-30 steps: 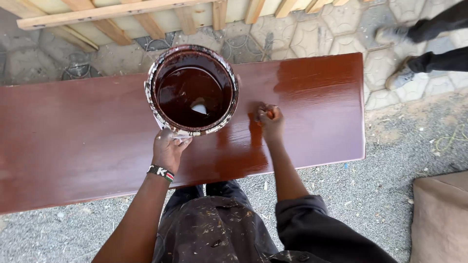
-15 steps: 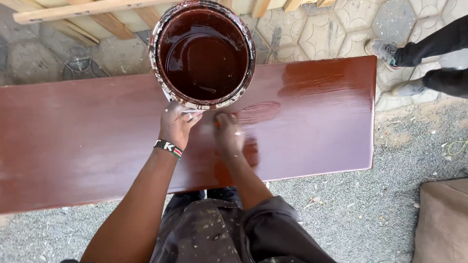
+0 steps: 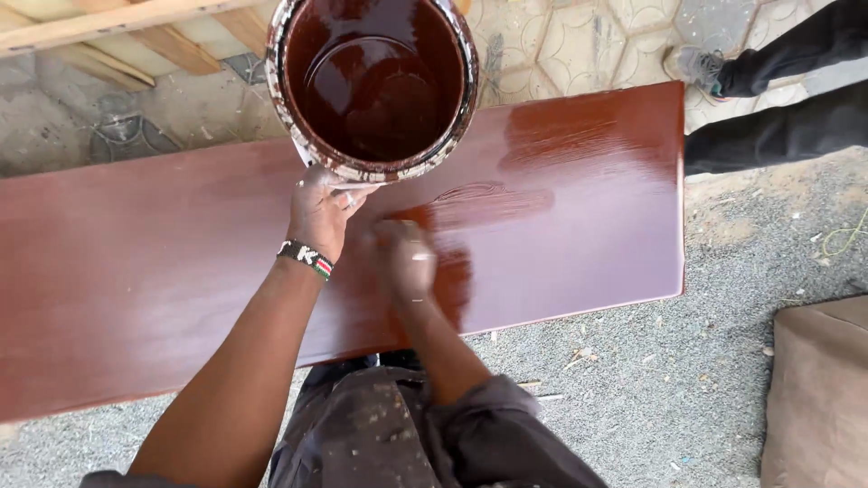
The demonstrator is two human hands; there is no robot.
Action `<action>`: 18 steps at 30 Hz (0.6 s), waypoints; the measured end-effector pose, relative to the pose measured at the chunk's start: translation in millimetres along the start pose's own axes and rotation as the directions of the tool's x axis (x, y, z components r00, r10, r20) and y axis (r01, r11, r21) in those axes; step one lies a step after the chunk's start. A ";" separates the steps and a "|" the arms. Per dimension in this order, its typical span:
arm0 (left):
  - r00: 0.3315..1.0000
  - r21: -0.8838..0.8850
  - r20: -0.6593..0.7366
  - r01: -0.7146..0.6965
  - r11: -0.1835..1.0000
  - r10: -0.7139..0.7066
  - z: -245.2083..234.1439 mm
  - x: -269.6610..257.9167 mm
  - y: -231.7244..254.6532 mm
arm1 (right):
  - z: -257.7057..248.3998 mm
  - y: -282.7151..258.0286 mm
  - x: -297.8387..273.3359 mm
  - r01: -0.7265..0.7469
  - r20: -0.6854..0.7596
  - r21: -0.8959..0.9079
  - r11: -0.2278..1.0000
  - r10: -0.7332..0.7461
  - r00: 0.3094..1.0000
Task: Applying a brown stain to a wooden furniture piece using a sponge applicator.
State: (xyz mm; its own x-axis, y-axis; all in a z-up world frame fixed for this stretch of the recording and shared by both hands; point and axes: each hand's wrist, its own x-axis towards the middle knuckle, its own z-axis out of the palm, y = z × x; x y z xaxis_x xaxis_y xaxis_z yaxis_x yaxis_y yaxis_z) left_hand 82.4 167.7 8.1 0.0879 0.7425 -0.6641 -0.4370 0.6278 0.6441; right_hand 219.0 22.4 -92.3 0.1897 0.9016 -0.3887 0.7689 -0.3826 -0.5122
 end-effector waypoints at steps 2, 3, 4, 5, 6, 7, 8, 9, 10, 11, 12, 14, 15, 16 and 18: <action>0.999 0.003 -0.013 -0.051 0.999 0.051 -25.2 10.1 -14.4 | -3.3 98.9 19.0 0.074 -0.452 -0.635 0.769 -0.447 0.772; 0.999 0.010 -0.002 -0.045 0.999 0.045 -10.8 -3.2 -1.9 | -42.5 180.4 47.1 0.060 -0.459 -0.633 0.772 -0.437 0.774; 0.999 0.008 -0.006 -0.050 0.999 0.050 3.5 -16.7 10.1 | -87.2 251.5 73.3 -0.062 -0.569 -0.436 0.898 -0.222 0.792; 0.999 0.011 -0.012 -0.052 0.999 0.052 16.4 -31.0 23.9 | -132.1 307.6 104.4 -0.188 -0.628 -0.206 0.960 0.018 0.778; 0.999 0.023 -0.004 -0.042 0.999 0.042 17.2 -19.6 23.2 | -135.1 308.5 108.8 -0.204 -0.631 -0.198 0.959 0.035 0.775; 0.999 -0.010 -0.007 -0.036 0.999 0.036 13.2 -15.2 18.3 | -132.7 310.6 105.9 -0.161 -0.683 -0.211 0.964 -0.027 0.730; 0.999 -0.043 -0.011 -0.031 0.999 0.031 9.1 -11.0 12.4 | -130.1 313.7 102.9 -0.120 -0.730 -0.228 0.966 -0.088 0.678; 1.000 -0.040 -0.009 -0.026 0.999 0.026 18.0 -14.5 18.7 | -85.5 243.5 90.8 -0.125 -0.730 -0.227 0.966 -0.083 0.679; 1.000 -0.042 0.003 -0.019 0.999 0.019 27.5 -18.4 25.1 | -43.0 165.6 73.3 -0.075 -0.650 -0.192 0.979 -0.069 0.757; 1.000 -0.045 0.010 -0.015 0.999 0.015 36.9 -24.7 32.0 | -5.1 82.1 41.0 -0.024 -0.557 -0.150 0.988 -0.064 0.828; 1.000 -0.043 0.005 -0.012 0.999 0.012 29.4 -15.1 28.0 | 5.7 35.6 14.6 -0.024 -0.553 -0.148 0.989 -0.062 0.831; 0.992 0.026 0.102 -0.071 0.997 0.068 10.4 -1.9 15.1 | 7.0 -85.3 -9.7 0.080 -0.234 0.013 0.997 -0.075 0.969; 0.992 0.029 0.106 -0.069 0.997 0.066 17.8 -8.9 21.2 | -24.9 -51.2 0.6 0.075 -0.237 0.014 0.997 -0.070 0.969; 0.991 0.018 0.114 -0.071 0.997 0.068 24.8 -15.7 28.4 | -56.8 -18.1 10.7 0.036 -0.294 -0.041 0.999 -0.046 0.955; 0.990 0.009 0.129 -0.061 0.998 0.059 24.2 -21.9 26.1 | -126.1 56.9 32.3 -0.021 -0.352 -0.095 0.995 -0.014 0.936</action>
State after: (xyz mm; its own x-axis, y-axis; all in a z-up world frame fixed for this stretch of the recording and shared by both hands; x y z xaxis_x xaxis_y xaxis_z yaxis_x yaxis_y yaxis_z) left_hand 90.8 173.5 48.7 0.1765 0.8023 -0.5703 -0.4335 0.5835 0.6867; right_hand 345.8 55.1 -37.4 0.3814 0.9203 -0.0867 0.8196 -0.3801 -0.4286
